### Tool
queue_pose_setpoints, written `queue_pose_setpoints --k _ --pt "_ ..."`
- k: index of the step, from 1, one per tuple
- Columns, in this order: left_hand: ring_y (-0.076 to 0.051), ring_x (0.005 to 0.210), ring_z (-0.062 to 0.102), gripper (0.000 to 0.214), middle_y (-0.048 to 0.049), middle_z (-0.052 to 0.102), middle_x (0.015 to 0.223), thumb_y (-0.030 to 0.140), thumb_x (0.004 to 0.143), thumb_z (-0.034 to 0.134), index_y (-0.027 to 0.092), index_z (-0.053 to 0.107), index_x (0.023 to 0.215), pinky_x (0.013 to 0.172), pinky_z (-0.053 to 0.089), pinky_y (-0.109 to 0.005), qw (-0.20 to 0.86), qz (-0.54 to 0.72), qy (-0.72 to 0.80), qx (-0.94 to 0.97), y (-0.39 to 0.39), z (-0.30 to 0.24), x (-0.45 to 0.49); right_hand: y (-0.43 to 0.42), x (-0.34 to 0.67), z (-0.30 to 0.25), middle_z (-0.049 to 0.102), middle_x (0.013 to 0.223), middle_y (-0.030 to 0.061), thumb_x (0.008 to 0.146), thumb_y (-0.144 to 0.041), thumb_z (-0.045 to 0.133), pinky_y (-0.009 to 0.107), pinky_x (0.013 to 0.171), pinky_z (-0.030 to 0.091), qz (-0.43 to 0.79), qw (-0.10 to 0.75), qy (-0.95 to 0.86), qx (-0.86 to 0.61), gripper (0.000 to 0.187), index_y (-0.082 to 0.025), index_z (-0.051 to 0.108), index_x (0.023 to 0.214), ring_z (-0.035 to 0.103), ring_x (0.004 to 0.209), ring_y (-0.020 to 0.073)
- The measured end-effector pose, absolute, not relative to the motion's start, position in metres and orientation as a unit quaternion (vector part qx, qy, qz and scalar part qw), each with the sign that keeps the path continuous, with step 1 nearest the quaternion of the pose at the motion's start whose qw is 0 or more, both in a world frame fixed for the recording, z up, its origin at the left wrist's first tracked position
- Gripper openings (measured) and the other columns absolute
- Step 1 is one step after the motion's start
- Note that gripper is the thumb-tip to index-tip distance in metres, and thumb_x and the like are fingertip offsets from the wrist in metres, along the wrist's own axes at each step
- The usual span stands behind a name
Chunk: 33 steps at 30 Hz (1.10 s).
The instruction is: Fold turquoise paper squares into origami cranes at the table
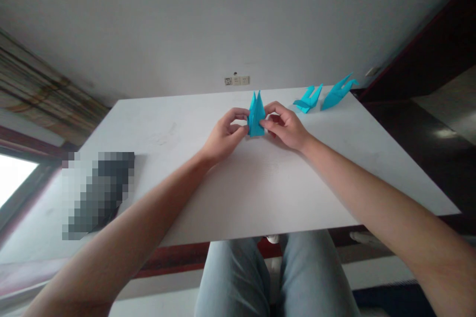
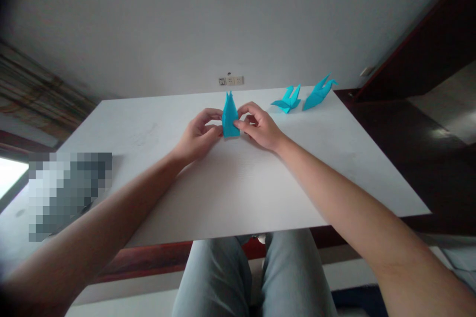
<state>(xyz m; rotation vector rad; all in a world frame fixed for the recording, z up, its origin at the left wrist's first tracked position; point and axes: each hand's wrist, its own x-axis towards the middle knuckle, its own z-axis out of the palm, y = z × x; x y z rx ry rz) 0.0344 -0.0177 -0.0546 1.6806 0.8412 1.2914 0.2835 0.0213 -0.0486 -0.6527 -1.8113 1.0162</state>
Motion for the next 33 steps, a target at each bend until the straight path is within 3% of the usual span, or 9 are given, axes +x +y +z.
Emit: queue_pose_setpoints --k 4,8,12,17,23,27,33 --pt "-0.005 0.074 0.072 0.045 -0.0019 0.073 0.127 0.021 0.097 0.086 0.029 0.071 0.138 0.065 0.056 -0.017 0.400 0.516 0.333 0.681 -0.021 -0.055 0.033 0.018 0.281 -0.046 0.069 0.115 0.0023 0.102 -0.072 0.091 0.029 0.061 0.049 0.429 0.455 -0.735 -0.262 0.050 -0.025 0.075 0.107 0.060 0.074 0.0116" --pt "-0.005 0.073 0.073 0.054 -0.0006 0.072 0.125 0.022 0.097 0.091 0.032 0.067 0.144 0.066 0.058 -0.018 0.369 0.517 0.343 0.692 -0.023 -0.054 0.034 0.015 0.282 -0.046 0.068 0.107 -0.0011 0.099 -0.076 0.093 0.027 0.058 0.044 0.471 0.423 -0.727 -0.265 0.058 -0.026 0.069 0.117 0.058 0.069 0.0102" --pt "-0.007 0.076 0.075 0.064 0.0002 0.072 0.123 0.029 0.098 0.096 0.034 0.059 0.150 0.069 0.062 -0.021 0.358 0.521 0.331 0.701 -0.023 -0.053 0.036 0.013 0.282 -0.047 0.070 0.128 0.0013 0.087 -0.075 0.105 0.026 0.057 0.047 0.469 0.438 -0.716 -0.276 0.075 -0.032 0.062 0.131 0.060 0.071 0.0092" --pt "-0.007 0.075 0.076 0.071 0.0025 0.070 0.118 0.035 0.097 0.097 0.035 0.053 0.153 0.070 0.062 -0.022 0.358 0.547 0.336 0.678 -0.023 -0.052 0.037 0.009 0.280 -0.046 0.069 0.125 -0.0024 0.098 -0.071 0.096 0.027 0.056 0.057 0.487 0.443 -0.702 -0.272 0.069 -0.040 0.052 0.142 0.061 0.064 0.0094" --pt "-0.013 0.083 0.079 0.051 -0.0008 0.079 0.109 0.045 0.095 0.099 0.026 0.067 0.131 0.079 0.065 -0.027 0.346 0.535 0.357 0.683 -0.023 -0.048 0.036 0.012 0.278 -0.049 0.069 0.125 -0.0018 0.104 -0.073 0.089 0.027 0.054 0.057 0.484 0.447 -0.705 -0.263 0.060 -0.038 0.053 0.138 0.062 0.063 0.0086" --pt "-0.016 0.086 0.080 0.038 -0.0026 0.083 0.100 0.051 0.102 0.094 0.023 0.073 0.116 0.083 0.065 -0.031 0.338 0.518 0.366 0.695 -0.023 -0.046 0.035 0.018 0.279 -0.056 0.068 0.128 -0.0007 0.102 -0.077 0.088 0.027 0.052 0.054 0.476 0.453 -0.707 -0.261 0.060 -0.037 0.058 0.135 0.059 0.063 0.0082" --pt "-0.018 0.088 0.079 0.056 -0.0070 0.084 0.099 0.077 0.114 0.073 0.021 0.075 0.111 0.082 0.062 -0.032 0.351 0.508 0.347 0.706 -0.024 -0.045 0.037 0.022 0.282 -0.055 0.067 0.122 -0.0004 0.094 -0.071 0.099 0.027 0.054 0.047 0.452 0.442 -0.725 -0.273 0.058 -0.031 0.065 0.118 0.057 0.064 0.0079"
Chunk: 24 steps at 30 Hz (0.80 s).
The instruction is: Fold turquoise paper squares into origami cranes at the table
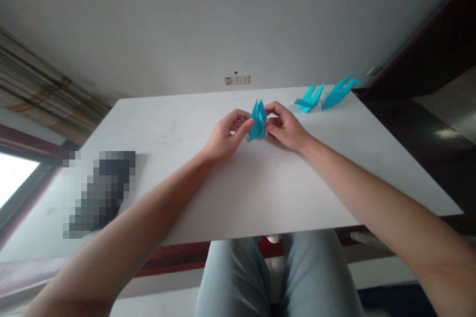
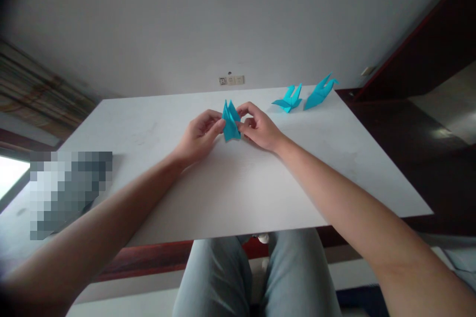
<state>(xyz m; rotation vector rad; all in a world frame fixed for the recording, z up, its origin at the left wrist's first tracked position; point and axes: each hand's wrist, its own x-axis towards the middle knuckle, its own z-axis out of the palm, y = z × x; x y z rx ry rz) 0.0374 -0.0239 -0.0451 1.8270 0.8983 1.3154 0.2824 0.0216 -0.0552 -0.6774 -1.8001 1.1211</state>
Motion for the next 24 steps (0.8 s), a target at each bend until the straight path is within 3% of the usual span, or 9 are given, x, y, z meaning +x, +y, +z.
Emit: queue_pose_setpoints --k 4,9,13,20,24 --pt "-0.018 0.086 0.077 0.061 -0.0064 0.083 0.098 0.082 0.113 0.071 0.021 0.074 0.108 0.081 0.061 -0.032 0.354 0.499 0.360 0.704 -0.025 -0.044 0.038 0.018 0.281 -0.052 0.069 0.117 -0.0019 0.087 -0.065 0.107 0.026 0.055 0.043 0.444 0.436 -0.735 -0.269 0.062 -0.029 0.065 0.116 0.056 0.066 0.0079" --pt "-0.020 0.096 0.081 0.040 -0.0055 0.085 0.107 0.054 0.099 0.092 0.023 0.074 0.117 0.087 0.065 -0.033 0.358 0.474 0.374 0.712 -0.026 -0.046 0.036 0.010 0.277 -0.052 0.071 0.106 -0.0031 0.087 -0.053 0.106 0.027 0.061 0.049 0.426 0.383 -0.773 -0.271 0.063 -0.031 0.061 0.126 0.064 0.077 0.0152" --pt "-0.020 0.091 0.080 0.028 -0.0034 0.085 0.100 0.040 0.095 0.091 0.023 0.074 0.110 0.080 0.063 -0.032 0.329 0.468 0.409 0.711 -0.023 -0.048 0.033 0.010 0.276 -0.051 0.070 0.114 -0.0008 0.080 -0.040 0.108 0.028 0.061 0.050 0.386 0.380 -0.799 -0.262 0.071 -0.030 0.060 0.132 0.062 0.078 0.0144" --pt "-0.021 0.095 0.084 0.037 -0.0039 0.086 0.102 0.052 0.100 0.095 0.024 0.071 0.105 0.091 0.068 -0.036 0.353 0.540 0.358 0.675 -0.021 -0.045 0.036 0.019 0.280 -0.054 0.064 0.121 0.0022 0.094 -0.057 0.099 0.028 0.058 0.046 0.354 0.404 -0.798 -0.272 0.051 -0.032 0.068 0.127 0.060 0.085 0.0170" --pt "-0.019 0.100 0.084 0.041 -0.0044 0.085 0.106 0.056 0.102 0.094 0.024 0.068 0.106 0.099 0.069 -0.036 0.350 0.568 0.340 0.663 -0.018 -0.047 0.038 0.019 0.280 -0.054 0.066 0.118 -0.0002 0.098 -0.065 0.095 0.028 0.060 0.042 0.372 0.436 -0.775 -0.266 0.055 -0.035 0.062 0.130 0.054 0.077 0.0143"
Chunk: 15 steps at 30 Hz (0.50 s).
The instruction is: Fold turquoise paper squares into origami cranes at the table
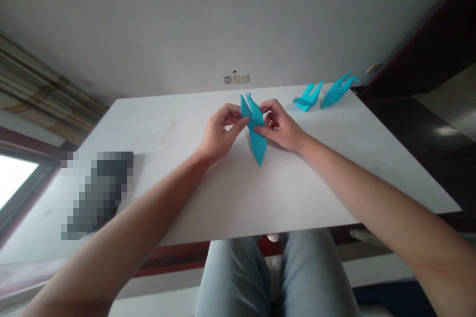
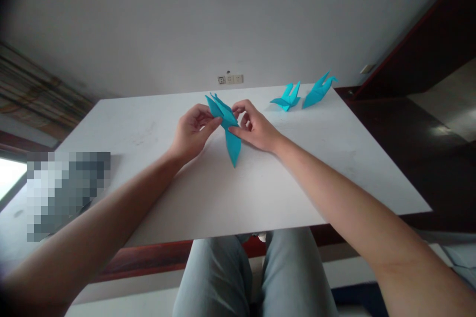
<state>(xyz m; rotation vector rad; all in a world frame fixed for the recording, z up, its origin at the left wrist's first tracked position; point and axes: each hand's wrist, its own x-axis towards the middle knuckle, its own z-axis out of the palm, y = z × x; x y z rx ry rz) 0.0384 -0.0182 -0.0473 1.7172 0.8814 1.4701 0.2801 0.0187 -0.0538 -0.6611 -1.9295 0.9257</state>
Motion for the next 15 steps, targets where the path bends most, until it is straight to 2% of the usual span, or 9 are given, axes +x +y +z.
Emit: queue_pose_setpoints --k 3,6,9,12,15 --pt "-0.017 0.100 0.083 0.040 -0.0032 0.082 0.112 0.052 0.103 0.093 0.025 0.064 0.112 0.098 0.069 -0.034 0.340 0.572 0.368 0.650 -0.016 -0.051 0.038 0.016 0.280 -0.051 0.063 0.107 -0.0029 0.096 -0.070 0.095 0.030 0.061 0.040 0.377 0.438 -0.772 -0.263 0.059 -0.034 0.059 0.127 0.047 0.072 0.0134" --pt "-0.011 0.085 0.078 0.043 0.0008 0.074 0.111 0.043 0.099 0.096 0.026 0.058 0.113 0.080 0.066 -0.025 0.345 0.581 0.388 0.627 -0.018 -0.051 0.037 0.014 0.281 -0.046 0.054 0.092 -0.0058 0.097 -0.073 0.095 0.031 0.062 0.038 0.372 0.426 -0.779 -0.271 0.059 -0.032 0.056 0.115 0.042 0.070 0.0140" --pt "-0.008 0.070 0.074 0.042 0.0029 0.069 0.106 0.041 0.099 0.094 0.025 0.056 0.107 0.063 0.062 -0.022 0.387 0.552 0.373 0.638 -0.023 -0.046 0.038 0.013 0.281 -0.042 0.052 0.092 -0.0038 0.098 -0.076 0.092 0.032 0.064 0.039 0.350 0.432 -0.783 -0.278 0.059 -0.031 0.056 0.104 0.041 0.072 0.0158" --pt "-0.011 0.072 0.079 0.037 -0.0008 0.075 0.111 0.043 0.101 0.093 0.023 0.061 0.104 0.065 0.067 -0.025 0.412 0.519 0.363 0.655 -0.028 -0.041 0.039 0.013 0.281 -0.039 0.055 0.101 0.0020 0.097 -0.079 0.092 0.035 0.065 0.043 0.300 0.459 -0.784 -0.290 0.059 -0.030 0.059 0.096 0.041 0.077 0.0192" --pt "-0.018 0.088 0.088 0.037 -0.0071 0.084 0.120 0.051 0.105 0.091 0.021 0.071 0.112 0.078 0.072 -0.030 0.427 0.499 0.353 0.667 -0.031 -0.039 0.039 0.012 0.281 -0.036 0.057 0.110 0.0057 0.095 -0.078 0.094 0.035 0.063 0.043 0.285 0.465 -0.784 -0.297 0.057 -0.030 0.064 0.096 0.047 0.083 0.0216"
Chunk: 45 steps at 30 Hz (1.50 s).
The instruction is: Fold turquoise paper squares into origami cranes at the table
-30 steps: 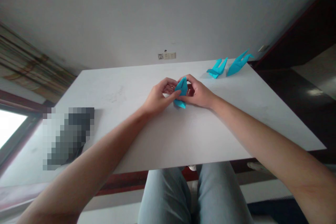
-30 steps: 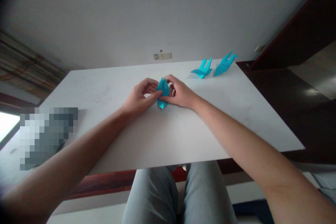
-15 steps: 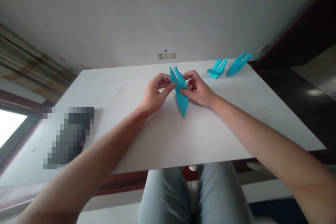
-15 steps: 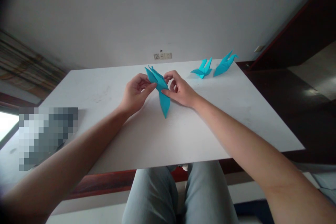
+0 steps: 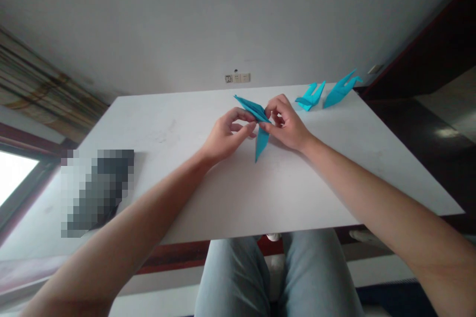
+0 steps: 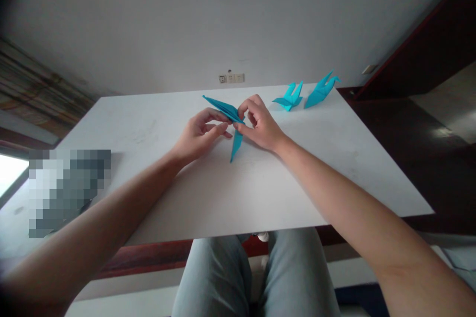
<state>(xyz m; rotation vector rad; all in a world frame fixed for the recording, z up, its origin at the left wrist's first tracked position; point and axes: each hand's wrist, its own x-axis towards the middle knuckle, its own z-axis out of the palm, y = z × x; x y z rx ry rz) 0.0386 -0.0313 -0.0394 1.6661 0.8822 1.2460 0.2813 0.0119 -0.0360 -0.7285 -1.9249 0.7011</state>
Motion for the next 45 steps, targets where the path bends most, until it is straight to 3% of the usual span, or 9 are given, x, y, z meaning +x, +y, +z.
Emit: queue_pose_setpoints --k 3,6,11,15,18,29,36,41,45 --pt "-0.022 0.102 0.089 0.047 -0.0107 0.087 0.124 0.065 0.108 0.087 0.021 0.075 0.121 0.085 0.072 -0.031 0.439 0.476 0.347 0.679 -0.033 -0.040 0.037 0.009 0.282 -0.034 0.060 0.119 0.0074 0.093 -0.078 0.097 0.032 0.062 0.044 0.304 0.447 -0.790 -0.290 0.056 -0.030 0.069 0.100 0.056 0.094 0.0235" --pt "-0.019 0.094 0.086 0.053 -0.0094 0.086 0.121 0.070 0.106 0.087 0.021 0.074 0.122 0.073 0.066 -0.026 0.440 0.465 0.356 0.681 -0.033 -0.041 0.036 0.007 0.282 -0.033 0.062 0.124 0.0074 0.102 -0.075 0.090 0.033 0.066 0.049 0.324 0.430 -0.801 -0.261 0.047 -0.031 0.075 0.107 0.059 0.096 0.0230" --pt "-0.017 0.087 0.079 0.042 -0.0082 0.085 0.119 0.057 0.105 0.089 0.022 0.073 0.121 0.068 0.062 -0.024 0.446 0.476 0.367 0.663 -0.028 -0.045 0.036 0.007 0.280 -0.037 0.066 0.124 0.0070 0.114 -0.070 0.075 0.036 0.076 0.056 0.322 0.444 -0.798 -0.250 0.039 -0.033 0.080 0.122 0.063 0.098 0.0231" --pt "-0.019 0.096 0.081 0.033 -0.0087 0.085 0.119 0.045 0.102 0.089 0.021 0.073 0.118 0.076 0.066 -0.027 0.455 0.488 0.359 0.653 -0.022 -0.049 0.037 0.013 0.279 -0.049 0.067 0.134 0.0050 0.109 -0.073 0.082 0.036 0.074 0.059 0.344 0.470 -0.762 -0.281 0.056 -0.037 0.066 0.149 0.059 0.082 0.0171" --pt "-0.021 0.106 0.083 0.033 -0.0095 0.085 0.122 0.042 0.100 0.091 0.021 0.071 0.116 0.081 0.068 -0.027 0.458 0.504 0.351 0.642 -0.020 -0.051 0.038 0.018 0.279 -0.057 0.065 0.139 0.0044 0.107 -0.076 0.084 0.034 0.068 0.058 0.337 0.494 -0.751 -0.281 0.066 -0.040 0.057 0.155 0.055 0.075 0.0140" --pt "-0.023 0.116 0.084 0.040 -0.0085 0.084 0.121 0.045 0.097 0.095 0.022 0.069 0.118 0.091 0.072 -0.031 0.469 0.517 0.340 0.630 -0.021 -0.052 0.039 0.020 0.282 -0.058 0.064 0.145 0.0069 0.108 -0.061 0.088 0.032 0.063 0.056 0.293 0.505 -0.761 -0.284 0.053 -0.039 0.067 0.151 0.060 0.077 0.0139" --pt "-0.022 0.109 0.085 0.046 -0.0076 0.085 0.118 0.055 0.099 0.095 0.022 0.070 0.119 0.093 0.073 -0.033 0.499 0.511 0.332 0.616 -0.020 -0.052 0.039 0.020 0.284 -0.055 0.063 0.138 0.0072 0.108 -0.055 0.088 0.028 0.064 0.054 0.288 0.475 -0.784 -0.277 0.030 -0.030 0.078 0.123 0.062 0.087 0.0143" --pt "-0.025 0.103 0.088 0.054 -0.0089 0.087 0.122 0.071 0.107 0.082 0.021 0.073 0.121 0.096 0.076 -0.042 0.563 0.507 0.336 0.559 -0.025 -0.042 0.041 0.014 0.286 -0.049 0.060 0.142 0.0091 0.113 -0.060 0.081 0.034 0.073 0.062 0.301 0.438 -0.808 -0.256 0.030 -0.032 0.088 0.120 0.064 0.093 0.0179" --pt "-0.025 0.104 0.088 0.048 -0.0064 0.088 0.115 0.061 0.099 0.092 0.021 0.073 0.118 0.097 0.076 -0.040 0.554 0.529 0.358 0.535 -0.023 -0.042 0.042 0.010 0.288 -0.047 0.053 0.153 0.0110 0.107 -0.074 0.082 0.040 0.081 0.068 0.327 0.376 -0.837 -0.228 0.046 -0.034 0.095 0.125 0.065 0.096 0.0193"
